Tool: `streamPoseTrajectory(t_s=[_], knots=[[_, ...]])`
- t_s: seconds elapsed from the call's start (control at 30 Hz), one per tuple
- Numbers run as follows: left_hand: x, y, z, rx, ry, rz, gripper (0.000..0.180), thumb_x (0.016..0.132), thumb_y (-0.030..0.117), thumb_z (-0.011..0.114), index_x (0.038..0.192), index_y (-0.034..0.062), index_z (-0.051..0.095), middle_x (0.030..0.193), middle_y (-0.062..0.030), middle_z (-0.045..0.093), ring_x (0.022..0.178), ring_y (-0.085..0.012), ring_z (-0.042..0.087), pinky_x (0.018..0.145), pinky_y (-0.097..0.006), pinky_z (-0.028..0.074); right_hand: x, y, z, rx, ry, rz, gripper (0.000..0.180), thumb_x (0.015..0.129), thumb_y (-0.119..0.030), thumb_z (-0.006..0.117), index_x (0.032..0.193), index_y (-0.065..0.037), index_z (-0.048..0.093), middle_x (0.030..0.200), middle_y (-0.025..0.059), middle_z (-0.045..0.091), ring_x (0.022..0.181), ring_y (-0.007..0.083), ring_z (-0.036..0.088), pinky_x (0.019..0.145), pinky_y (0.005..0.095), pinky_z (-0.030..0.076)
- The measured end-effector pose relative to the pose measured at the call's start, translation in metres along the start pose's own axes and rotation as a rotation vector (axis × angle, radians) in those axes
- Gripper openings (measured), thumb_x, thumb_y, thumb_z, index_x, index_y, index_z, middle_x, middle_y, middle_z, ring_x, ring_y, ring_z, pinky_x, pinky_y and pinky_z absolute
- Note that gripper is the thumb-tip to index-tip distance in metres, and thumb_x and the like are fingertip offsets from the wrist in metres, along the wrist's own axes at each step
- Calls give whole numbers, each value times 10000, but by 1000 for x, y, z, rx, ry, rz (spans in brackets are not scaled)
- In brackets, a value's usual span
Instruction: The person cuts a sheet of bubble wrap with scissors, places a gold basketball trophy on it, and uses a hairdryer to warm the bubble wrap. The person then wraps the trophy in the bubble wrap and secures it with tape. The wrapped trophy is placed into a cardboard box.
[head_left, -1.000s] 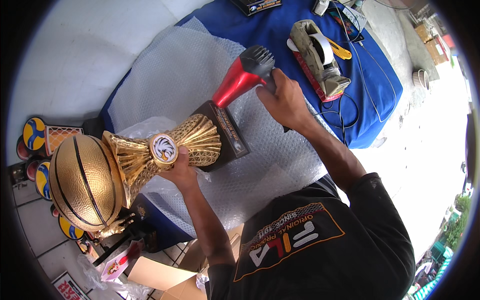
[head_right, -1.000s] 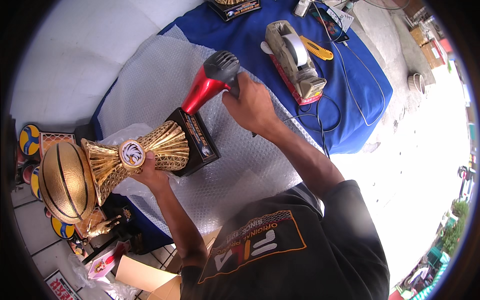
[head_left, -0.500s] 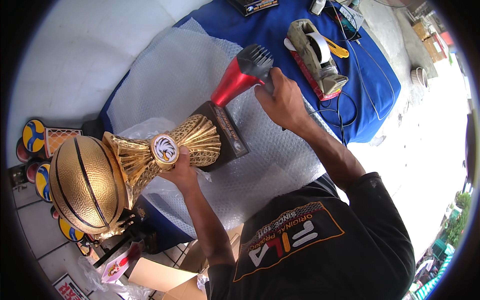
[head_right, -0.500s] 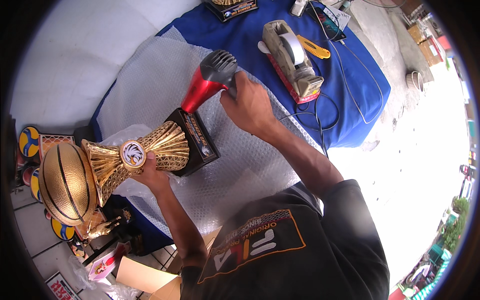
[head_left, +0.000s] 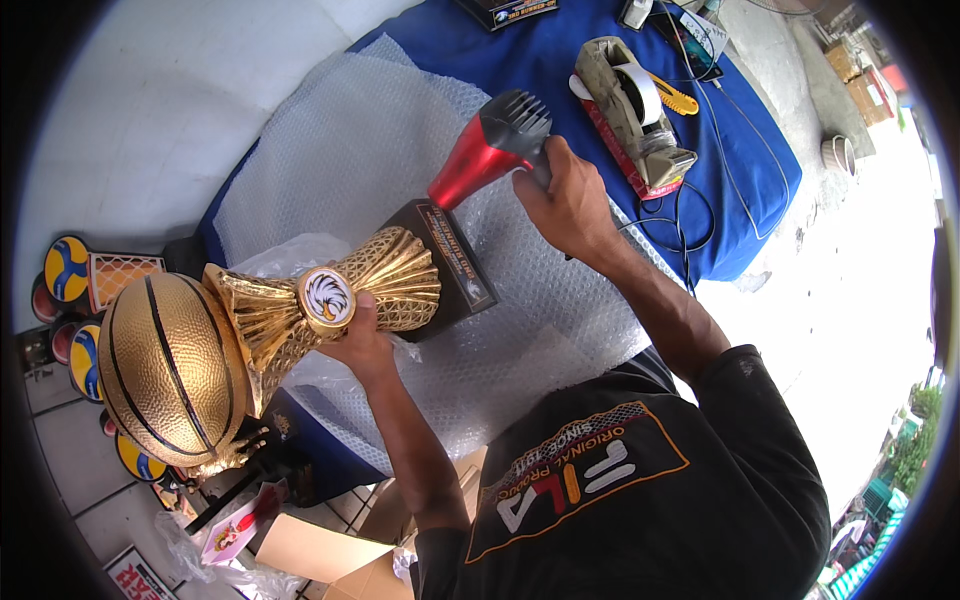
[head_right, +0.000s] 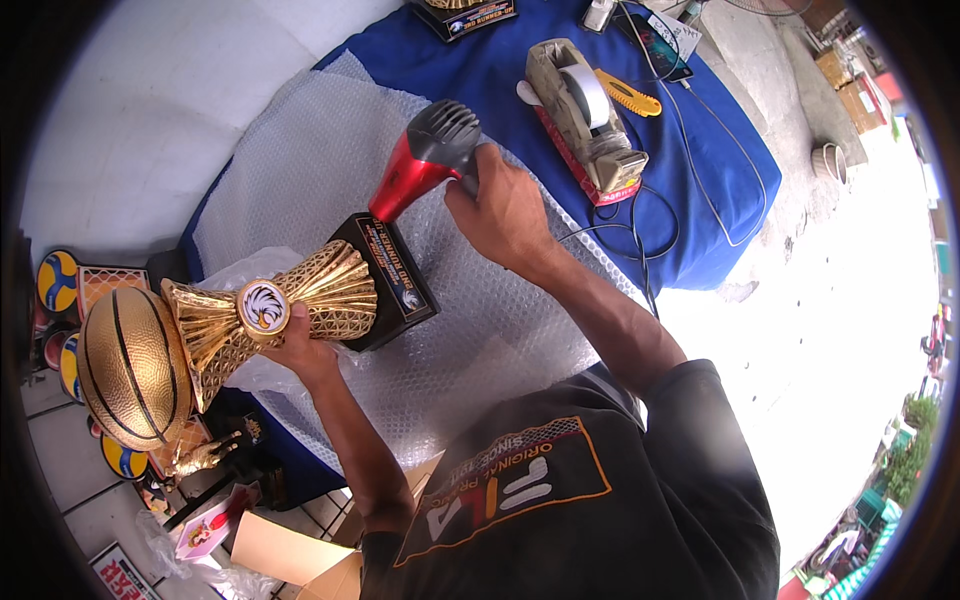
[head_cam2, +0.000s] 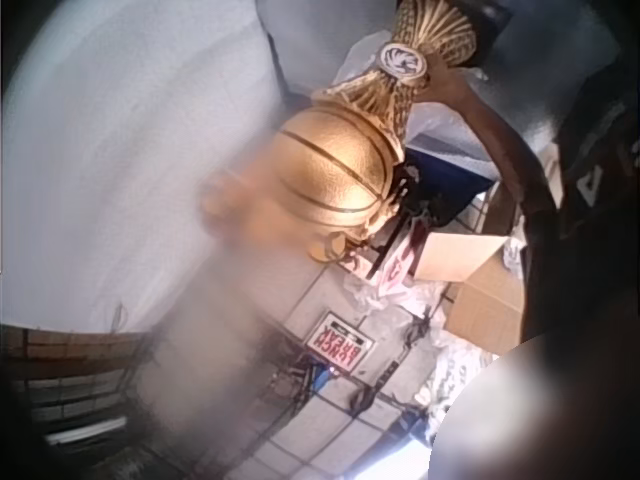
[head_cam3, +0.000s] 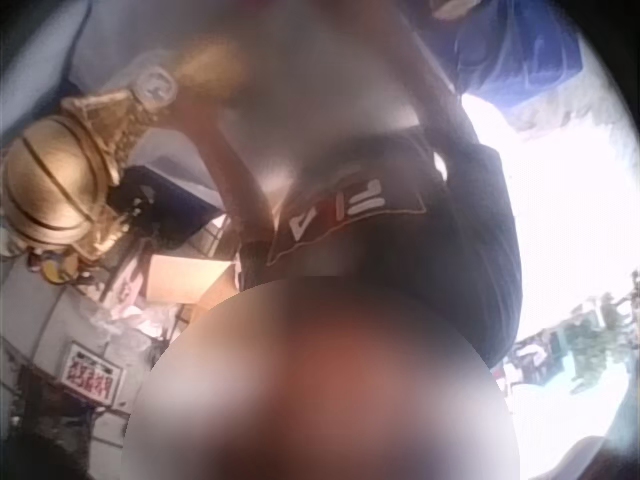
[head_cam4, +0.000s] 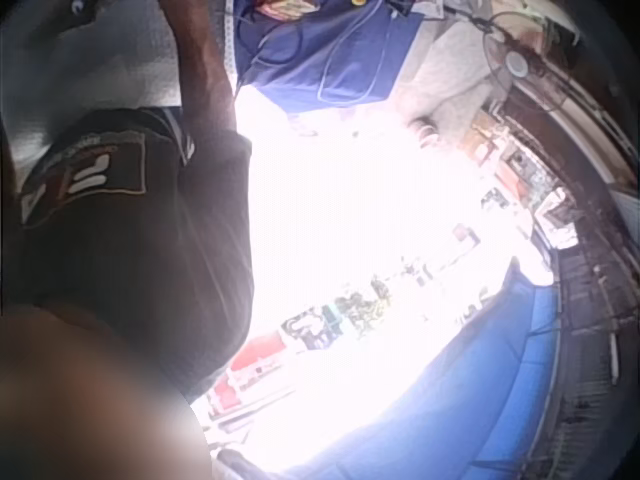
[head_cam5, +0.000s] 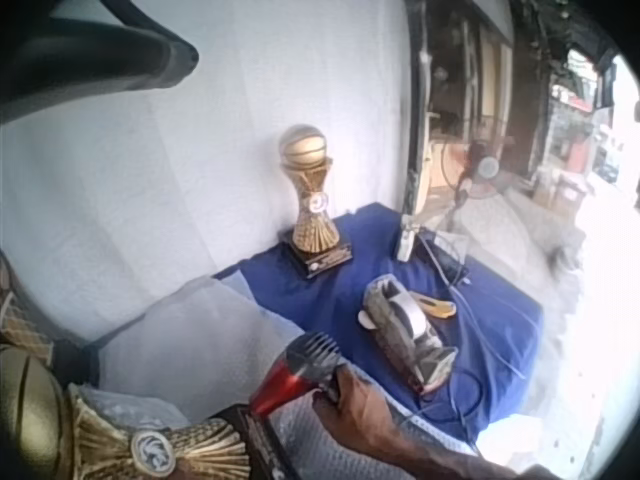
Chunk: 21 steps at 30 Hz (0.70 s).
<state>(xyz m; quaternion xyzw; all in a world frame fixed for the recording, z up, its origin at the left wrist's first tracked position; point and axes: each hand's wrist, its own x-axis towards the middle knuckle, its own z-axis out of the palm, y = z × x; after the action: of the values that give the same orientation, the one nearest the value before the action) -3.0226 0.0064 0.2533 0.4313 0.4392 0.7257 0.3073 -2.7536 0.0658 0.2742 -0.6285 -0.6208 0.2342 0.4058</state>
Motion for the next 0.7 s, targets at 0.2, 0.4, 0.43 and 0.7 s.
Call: streamPoseTrajectory(t_s=[0.2,0.4,0.43,0.7], knots=[[0,1,-1,7,18,-28,823,745,-8,756,1438,-33,312,1315,-193,516,1201,-300,544,1091,-457,436,-1,-3,0,11,6,-20,280,846,-191,642,925,35,497,710,217,617,658,357,660,604,431,487],[-3,3,1,14,53,-53,818,753,-48,740,1444,-33,303,1328,-198,511,1214,-304,535,1104,-461,423,-1,-10,-2,25,6,-39,271,846,-177,646,924,35,497,698,193,616,630,315,650,589,410,483],[-3,3,2,17,55,-48,818,754,-52,739,1445,-33,302,1330,-199,509,1216,-304,533,1106,-461,421,0,-10,-2,18,2,-34,269,847,-177,644,921,36,496,697,191,617,629,313,649,588,411,483],[-2,5,3,-15,54,-47,813,775,-20,737,1454,-37,289,1328,-198,504,1213,-302,530,1094,-448,429,-7,1,-1,108,-87,-2,322,851,-164,649,1038,15,459,840,239,640,754,426,653,694,495,500]])
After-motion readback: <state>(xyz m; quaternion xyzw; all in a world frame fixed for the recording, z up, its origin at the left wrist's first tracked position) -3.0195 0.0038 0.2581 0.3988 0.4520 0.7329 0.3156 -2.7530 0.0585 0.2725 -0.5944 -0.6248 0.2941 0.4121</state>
